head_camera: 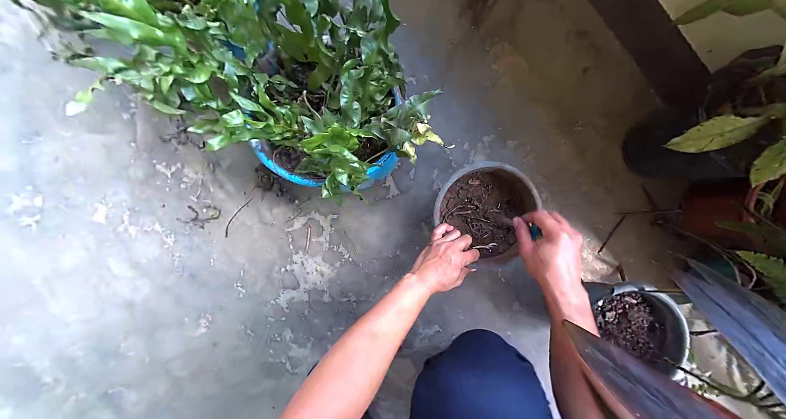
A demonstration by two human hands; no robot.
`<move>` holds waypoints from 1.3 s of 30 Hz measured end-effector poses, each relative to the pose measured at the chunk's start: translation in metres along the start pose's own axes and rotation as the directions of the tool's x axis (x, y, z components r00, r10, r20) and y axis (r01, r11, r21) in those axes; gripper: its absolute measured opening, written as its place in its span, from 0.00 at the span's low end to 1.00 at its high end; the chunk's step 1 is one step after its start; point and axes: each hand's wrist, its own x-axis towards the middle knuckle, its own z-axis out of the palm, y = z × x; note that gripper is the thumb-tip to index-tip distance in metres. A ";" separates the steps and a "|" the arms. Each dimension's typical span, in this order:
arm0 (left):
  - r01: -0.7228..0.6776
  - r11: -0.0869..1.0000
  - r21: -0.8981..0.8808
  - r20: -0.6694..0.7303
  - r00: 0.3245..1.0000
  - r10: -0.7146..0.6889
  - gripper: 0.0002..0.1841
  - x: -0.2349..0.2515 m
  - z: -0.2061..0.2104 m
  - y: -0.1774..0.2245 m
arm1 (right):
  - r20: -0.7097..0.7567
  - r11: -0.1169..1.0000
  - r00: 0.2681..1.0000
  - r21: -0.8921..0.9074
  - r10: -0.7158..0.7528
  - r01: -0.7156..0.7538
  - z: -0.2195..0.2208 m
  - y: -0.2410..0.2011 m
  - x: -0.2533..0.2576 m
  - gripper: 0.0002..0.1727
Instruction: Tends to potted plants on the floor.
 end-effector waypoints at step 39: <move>0.298 0.930 0.214 0.107 0.939 -0.326 0.16 -0.024 0.023 0.020 | 0.425 0.819 0.771 0.109 0.474 -0.564 0.090 0.098 -0.202 0.19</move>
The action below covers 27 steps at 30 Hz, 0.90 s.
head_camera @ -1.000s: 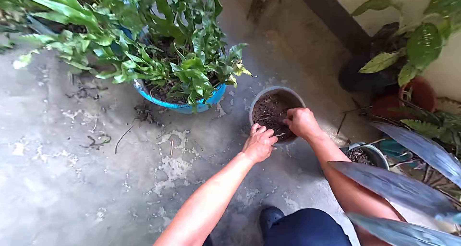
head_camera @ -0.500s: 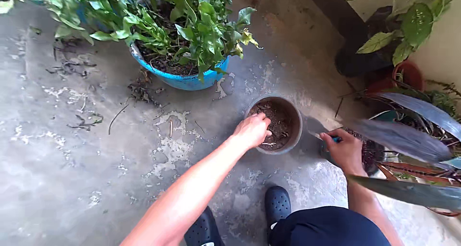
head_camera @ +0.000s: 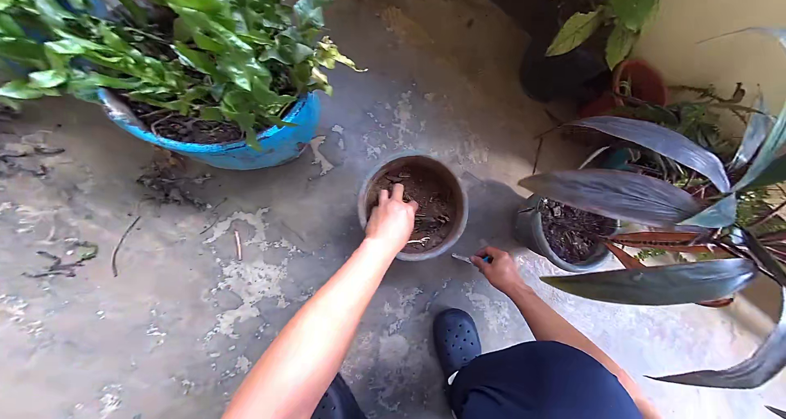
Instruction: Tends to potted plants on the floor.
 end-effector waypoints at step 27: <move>-0.065 0.941 -0.333 -0.047 0.998 0.052 0.07 -0.039 -0.128 -0.041 | -0.099 0.496 0.515 -0.473 -0.851 0.728 -0.020 -0.126 0.038 0.09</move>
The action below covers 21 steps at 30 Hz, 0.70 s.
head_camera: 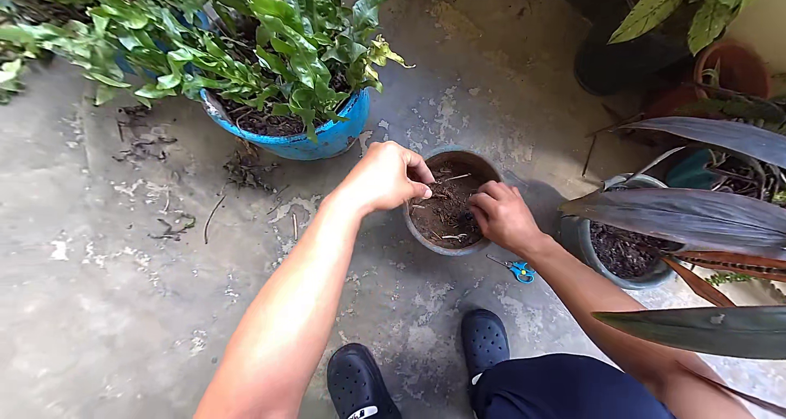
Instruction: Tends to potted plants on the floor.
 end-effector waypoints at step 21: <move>0.062 0.984 -0.169 -0.222 0.970 -0.099 0.08 -0.040 -0.024 -0.046 | 0.300 0.968 0.939 0.131 0.168 -0.215 0.050 0.001 0.064 0.07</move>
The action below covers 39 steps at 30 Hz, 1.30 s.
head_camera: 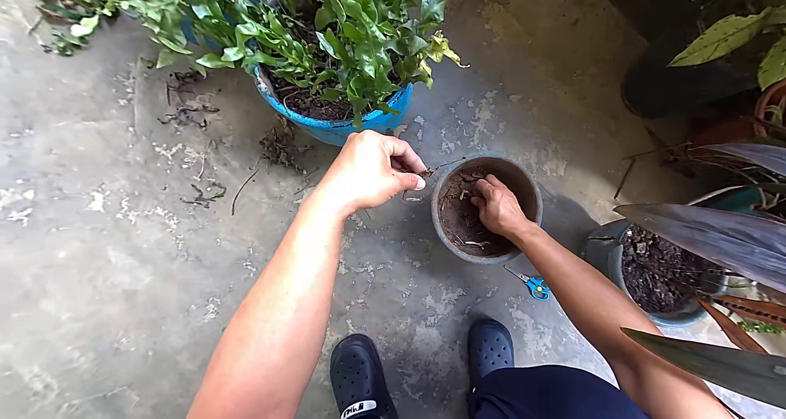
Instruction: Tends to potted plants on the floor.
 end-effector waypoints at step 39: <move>-0.137 0.666 -0.734 -0.157 0.987 0.030 0.10 0.014 0.100 -0.026 | -0.358 0.942 0.927 0.336 0.111 0.017 -0.070 -0.012 -0.041 0.07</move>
